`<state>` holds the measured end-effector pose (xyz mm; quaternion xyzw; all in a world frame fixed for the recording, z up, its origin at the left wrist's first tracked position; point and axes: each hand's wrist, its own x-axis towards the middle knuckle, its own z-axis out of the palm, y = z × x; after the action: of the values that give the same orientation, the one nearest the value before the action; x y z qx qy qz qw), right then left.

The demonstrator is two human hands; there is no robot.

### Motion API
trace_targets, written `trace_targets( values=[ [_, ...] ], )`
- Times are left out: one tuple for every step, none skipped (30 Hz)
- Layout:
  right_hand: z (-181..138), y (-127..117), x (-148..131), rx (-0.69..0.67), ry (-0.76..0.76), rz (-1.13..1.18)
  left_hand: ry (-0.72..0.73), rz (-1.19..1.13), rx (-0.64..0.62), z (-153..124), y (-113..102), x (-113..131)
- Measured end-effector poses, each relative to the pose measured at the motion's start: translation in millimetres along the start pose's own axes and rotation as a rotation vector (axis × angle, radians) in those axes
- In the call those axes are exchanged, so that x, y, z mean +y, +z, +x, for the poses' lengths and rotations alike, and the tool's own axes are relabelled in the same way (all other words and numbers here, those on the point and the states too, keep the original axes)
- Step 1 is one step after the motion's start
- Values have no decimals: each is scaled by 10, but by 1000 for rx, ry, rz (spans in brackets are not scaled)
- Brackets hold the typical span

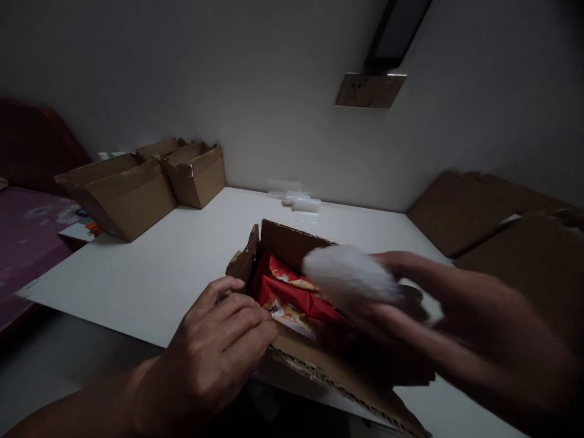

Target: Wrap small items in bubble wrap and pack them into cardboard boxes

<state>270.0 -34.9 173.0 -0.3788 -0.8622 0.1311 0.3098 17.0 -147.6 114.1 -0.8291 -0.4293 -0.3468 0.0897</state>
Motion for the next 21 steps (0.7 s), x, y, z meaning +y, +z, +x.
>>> trace_targets(
  values=[
    [65,72,-113,-113,-70,-15,8,-6,22,-13,16,-5],
    [116,154,-206,-212,-115,-57,18,-12,43,-22,33,-10],
    [157,240,-275,-320,-140,-120,26,-15,56,-29,48,-14],
    [190,325,-319,-419,-148,-200,30,-16,62,-32,61,-17],
    [216,401,-341,-510,-140,-283,34,-18,67,-33,71,-19],
    [236,461,-345,-596,-137,-356,35,-22,72,-31,78,-22],
    [253,502,-338,-655,-149,-411,33,-26,80,-27,82,-24],
    [266,523,-325,-680,-174,-450,31,-29,85,-22,84,-27],
    [276,529,-311,-673,-205,-478,32,-32,90,-15,85,-30],
    [284,525,-296,-651,-231,-488,32,-33,93,-7,84,-33],
    [289,522,-283,-629,-248,-480,32,-34,90,2,83,-35],
    [293,525,-273,-619,-254,-453,30,-36,84,10,82,-37],
    [295,540,-265,-625,-251,-414,32,-37,81,18,81,-38],
    [298,568,-261,-640,-243,-368,31,-36,78,24,81,-38],
    [301,605,-260,-649,-237,-319,30,-34,75,27,81,-37],
    [306,640,-264,-646,-235,-279,31,-32,76,26,82,-36],
    [310,661,-270,-630,-235,-253,33,-29,80,20,81,-35],
    [310,653,-273,-602,-233,-235,31,-22,85,8,81,-35],
    [300,606,-267,-569,-227,-223,26,-7,100,-11,79,-39],
    [271,514,-244,-518,-208,-224,11,15,132,-38,78,-47],
    [216,378,-195,-456,-173,-235,-14,39,181,-74,79,-61]
  ],
)
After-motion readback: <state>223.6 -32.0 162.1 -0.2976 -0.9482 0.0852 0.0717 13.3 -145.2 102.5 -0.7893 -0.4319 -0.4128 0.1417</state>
